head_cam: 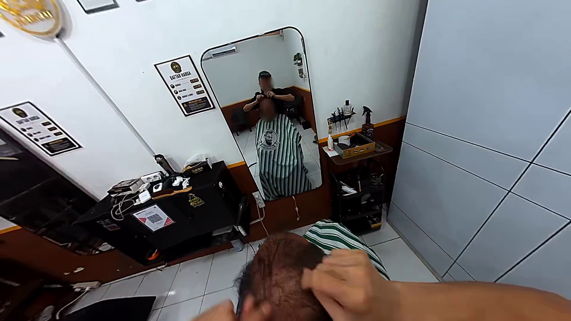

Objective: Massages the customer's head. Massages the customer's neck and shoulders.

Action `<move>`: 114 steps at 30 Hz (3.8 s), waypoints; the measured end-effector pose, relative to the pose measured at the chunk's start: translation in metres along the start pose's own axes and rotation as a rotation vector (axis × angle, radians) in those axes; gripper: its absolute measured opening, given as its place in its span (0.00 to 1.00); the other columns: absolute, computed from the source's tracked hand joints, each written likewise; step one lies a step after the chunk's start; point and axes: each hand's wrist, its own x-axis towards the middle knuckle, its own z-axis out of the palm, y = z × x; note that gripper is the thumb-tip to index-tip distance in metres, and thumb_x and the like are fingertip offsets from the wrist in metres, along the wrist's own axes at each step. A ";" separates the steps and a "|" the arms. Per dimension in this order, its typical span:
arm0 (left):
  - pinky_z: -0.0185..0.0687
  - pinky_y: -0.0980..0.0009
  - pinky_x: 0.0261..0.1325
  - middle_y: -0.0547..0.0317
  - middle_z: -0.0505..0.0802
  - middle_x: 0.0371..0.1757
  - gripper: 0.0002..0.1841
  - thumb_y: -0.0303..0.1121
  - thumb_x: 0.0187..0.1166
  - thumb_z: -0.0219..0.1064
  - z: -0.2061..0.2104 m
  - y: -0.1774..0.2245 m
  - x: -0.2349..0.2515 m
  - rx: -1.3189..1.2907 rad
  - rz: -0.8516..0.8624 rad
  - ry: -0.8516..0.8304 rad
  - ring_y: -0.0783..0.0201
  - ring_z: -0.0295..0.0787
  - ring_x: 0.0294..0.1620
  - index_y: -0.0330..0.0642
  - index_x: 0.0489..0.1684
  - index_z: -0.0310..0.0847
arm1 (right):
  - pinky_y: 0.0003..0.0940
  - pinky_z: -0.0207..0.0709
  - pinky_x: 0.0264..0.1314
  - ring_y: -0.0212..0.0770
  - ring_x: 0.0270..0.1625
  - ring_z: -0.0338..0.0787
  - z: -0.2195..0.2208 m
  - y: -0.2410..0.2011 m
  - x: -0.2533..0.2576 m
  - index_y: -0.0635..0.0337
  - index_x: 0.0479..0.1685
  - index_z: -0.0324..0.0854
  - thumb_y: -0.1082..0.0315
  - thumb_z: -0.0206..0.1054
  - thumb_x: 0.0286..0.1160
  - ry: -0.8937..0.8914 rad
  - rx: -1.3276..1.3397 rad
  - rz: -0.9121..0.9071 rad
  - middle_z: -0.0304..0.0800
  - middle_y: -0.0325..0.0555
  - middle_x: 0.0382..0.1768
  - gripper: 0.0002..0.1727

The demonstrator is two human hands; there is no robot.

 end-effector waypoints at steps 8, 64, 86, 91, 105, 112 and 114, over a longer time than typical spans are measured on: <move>0.64 0.55 0.87 0.50 0.87 0.75 0.30 0.53 0.92 0.47 0.078 -0.085 0.023 -0.692 -0.298 -0.278 0.54 0.74 0.83 0.37 0.69 0.85 | 0.47 0.74 0.70 0.50 0.69 0.84 0.061 -0.076 -0.009 0.36 0.59 0.88 0.34 0.58 0.79 0.104 -0.391 0.276 0.90 0.47 0.62 0.25; 0.71 0.40 0.75 0.56 0.90 0.71 0.31 0.65 0.85 0.50 0.058 -0.044 0.061 -0.611 0.137 -0.574 0.55 0.83 0.74 0.56 0.71 0.87 | 0.59 0.74 0.75 0.58 0.77 0.77 0.149 -0.150 -0.066 0.57 0.92 0.59 0.31 0.84 0.42 0.617 -0.568 0.946 0.72 0.61 0.81 0.69; 0.73 0.40 0.73 0.59 0.89 0.72 0.30 0.64 0.86 0.50 0.062 -0.047 0.063 -0.607 0.121 -0.577 0.56 0.84 0.73 0.58 0.71 0.86 | 0.56 0.77 0.74 0.58 0.74 0.81 0.152 -0.148 -0.071 0.61 0.83 0.73 0.33 0.81 0.49 0.656 -0.578 0.917 0.78 0.64 0.74 0.58; 0.71 0.43 0.76 0.57 0.89 0.71 0.30 0.62 0.86 0.51 0.058 -0.041 0.063 -0.612 0.139 -0.580 0.56 0.83 0.74 0.55 0.71 0.86 | 0.64 0.61 0.86 0.69 0.88 0.62 0.147 -0.143 -0.047 0.59 0.92 0.57 0.23 0.82 0.32 0.572 -0.563 1.024 0.60 0.71 0.87 0.77; 0.68 0.43 0.78 0.60 0.89 0.72 0.34 0.69 0.82 0.48 0.065 -0.044 0.065 -0.595 0.103 -0.609 0.58 0.81 0.77 0.60 0.72 0.85 | 0.59 0.72 0.80 0.66 0.83 0.71 0.157 -0.141 -0.067 0.62 0.82 0.74 0.23 0.80 0.38 0.662 -0.657 0.899 0.70 0.72 0.80 0.66; 0.71 0.48 0.78 0.58 0.90 0.71 0.35 0.68 0.82 0.48 0.065 -0.044 0.064 -0.618 0.114 -0.580 0.60 0.82 0.75 0.56 0.71 0.86 | 0.63 0.62 0.86 0.73 0.85 0.65 0.151 -0.143 -0.047 0.63 0.86 0.68 0.23 0.81 0.30 0.620 -0.649 0.950 0.65 0.77 0.82 0.73; 0.71 0.49 0.78 0.57 0.90 0.71 0.35 0.68 0.81 0.48 0.065 -0.044 0.065 -0.625 0.120 -0.568 0.60 0.83 0.75 0.55 0.70 0.86 | 0.59 0.66 0.85 0.70 0.84 0.68 0.151 -0.138 -0.047 0.62 0.84 0.71 0.23 0.82 0.28 0.644 -0.650 0.926 0.67 0.76 0.81 0.72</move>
